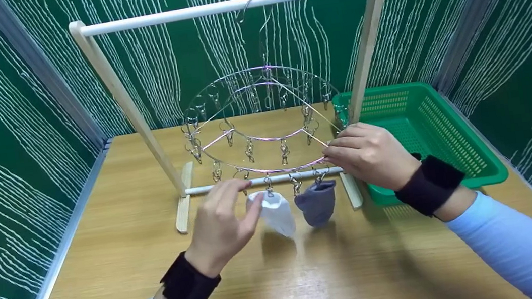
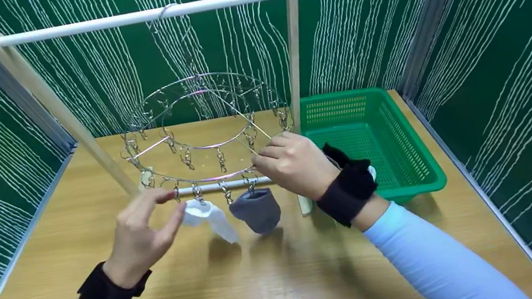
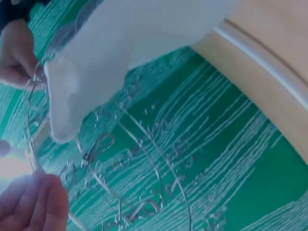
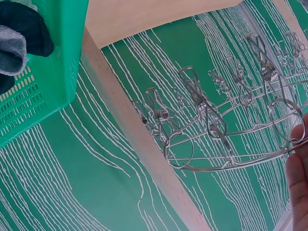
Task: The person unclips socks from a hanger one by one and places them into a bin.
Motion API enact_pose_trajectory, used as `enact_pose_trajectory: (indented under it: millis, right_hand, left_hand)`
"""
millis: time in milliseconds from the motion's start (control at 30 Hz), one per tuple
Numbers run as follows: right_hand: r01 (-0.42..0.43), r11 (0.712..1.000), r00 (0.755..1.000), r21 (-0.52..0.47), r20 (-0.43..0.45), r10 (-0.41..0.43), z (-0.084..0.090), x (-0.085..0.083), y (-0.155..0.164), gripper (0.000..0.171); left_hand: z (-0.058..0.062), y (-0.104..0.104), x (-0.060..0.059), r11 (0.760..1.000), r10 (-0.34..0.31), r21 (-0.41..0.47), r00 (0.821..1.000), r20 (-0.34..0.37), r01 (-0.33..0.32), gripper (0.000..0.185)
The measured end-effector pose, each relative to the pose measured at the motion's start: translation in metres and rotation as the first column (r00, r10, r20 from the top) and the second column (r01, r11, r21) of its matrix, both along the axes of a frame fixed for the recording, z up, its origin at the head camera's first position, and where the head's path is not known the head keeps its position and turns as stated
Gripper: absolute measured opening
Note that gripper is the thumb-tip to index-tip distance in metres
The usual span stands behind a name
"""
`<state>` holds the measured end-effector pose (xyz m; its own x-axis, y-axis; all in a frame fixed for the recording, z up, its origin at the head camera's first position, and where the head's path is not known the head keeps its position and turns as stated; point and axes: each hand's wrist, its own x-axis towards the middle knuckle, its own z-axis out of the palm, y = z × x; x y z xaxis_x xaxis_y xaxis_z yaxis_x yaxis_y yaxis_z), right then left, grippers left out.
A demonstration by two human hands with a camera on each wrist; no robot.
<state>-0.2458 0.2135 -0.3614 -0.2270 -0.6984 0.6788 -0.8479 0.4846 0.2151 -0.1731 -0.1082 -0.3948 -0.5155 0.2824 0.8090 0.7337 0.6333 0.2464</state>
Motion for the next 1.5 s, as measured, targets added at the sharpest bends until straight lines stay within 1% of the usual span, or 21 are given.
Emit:
enact_pose_trajectory:
  millis: [133,233,333,467,567,733,800,900,967,1167,1333,1433,1500]
  right_hand:
    - [0.015,1.0,1.0,0.012,0.005,-0.015,-0.001,0.0,0.001,0.014]
    - [0.015,1.0,1.0,0.012,-0.006,-0.015,-0.002,0.0,0.001,0.016]
    - [0.018,1.0,1.0,0.011,-0.017,-0.018,-0.002,0.0,0.001,0.019]
    - [0.033,0.999,0.999,0.013,-0.022,-0.033,-0.001,0.0,0.002,0.02]
    - [0.038,0.999,0.999,0.013,-0.02,-0.038,-0.001,0.0,0.002,0.019]
    - [0.004,1.0,1.0,-0.013,-0.013,-0.004,-0.002,0.0,0.002,0.018]
    - [-0.004,1.0,1.0,-0.022,-0.003,0.004,-0.003,0.0,0.002,0.017]
    - [0.006,1.0,1.0,-0.022,0.01,-0.006,-0.003,0.001,0.002,0.018]
    - [0.013,1.0,1.0,-0.023,0.015,-0.013,-0.003,0.002,0.002,0.019]
    - [0.043,0.999,0.999,-0.027,0.027,-0.042,-0.002,0.01,0.004,0.025]
    - [0.08,0.995,0.996,-0.055,0.054,-0.077,0.0,0.022,0.006,0.033]
    - [0.119,0.988,0.99,-0.097,0.085,-0.111,0.0,0.033,0.007,0.026]
    - [0.129,0.983,0.988,-0.126,0.104,-0.117,-0.001,0.04,0.007,0.018]
  left_hand:
    - [-0.003,0.006,-0.002,0.998,0.005,-0.065,0.994,0.108,0.002,0.032]
    - [-0.004,0.01,-0.004,0.996,0.0,-0.084,0.984,0.177,0.015,0.035]
    - [-0.004,0.012,-0.007,0.996,-0.013,-0.08,0.97,0.241,0.033,0.037]
    - [-0.002,0.014,-0.011,0.997,-0.042,-0.046,0.945,0.324,0.06,0.037]
    - [-0.001,0.016,-0.013,0.997,-0.067,-0.014,0.93,0.362,0.078,0.033]
    - [0.001,0.019,-0.016,0.997,-0.076,0.021,0.921,0.382,0.073,0.024]
    - [0.002,0.02,-0.017,0.997,-0.078,0.034,0.914,0.397,0.071,0.02]
    - [0.004,0.021,-0.018,0.995,-0.1,0.062,0.901,0.423,0.081,0.015]
    - [0.004,0.022,-0.018,0.994,-0.107,0.072,0.896,0.431,0.083,0.013]
    - [0.004,0.023,-0.019,0.993,-0.116,0.078,0.902,0.416,0.092,0.013]
    - [0.004,0.024,-0.02,0.993,-0.115,0.081,0.902,0.415,0.09,0.013]
    - [0.005,0.024,-0.02,0.993,-0.113,0.084,0.901,0.419,0.086,0.013]
    - [0.004,0.024,-0.02,0.993,-0.111,0.084,0.901,0.42,0.084,0.013]
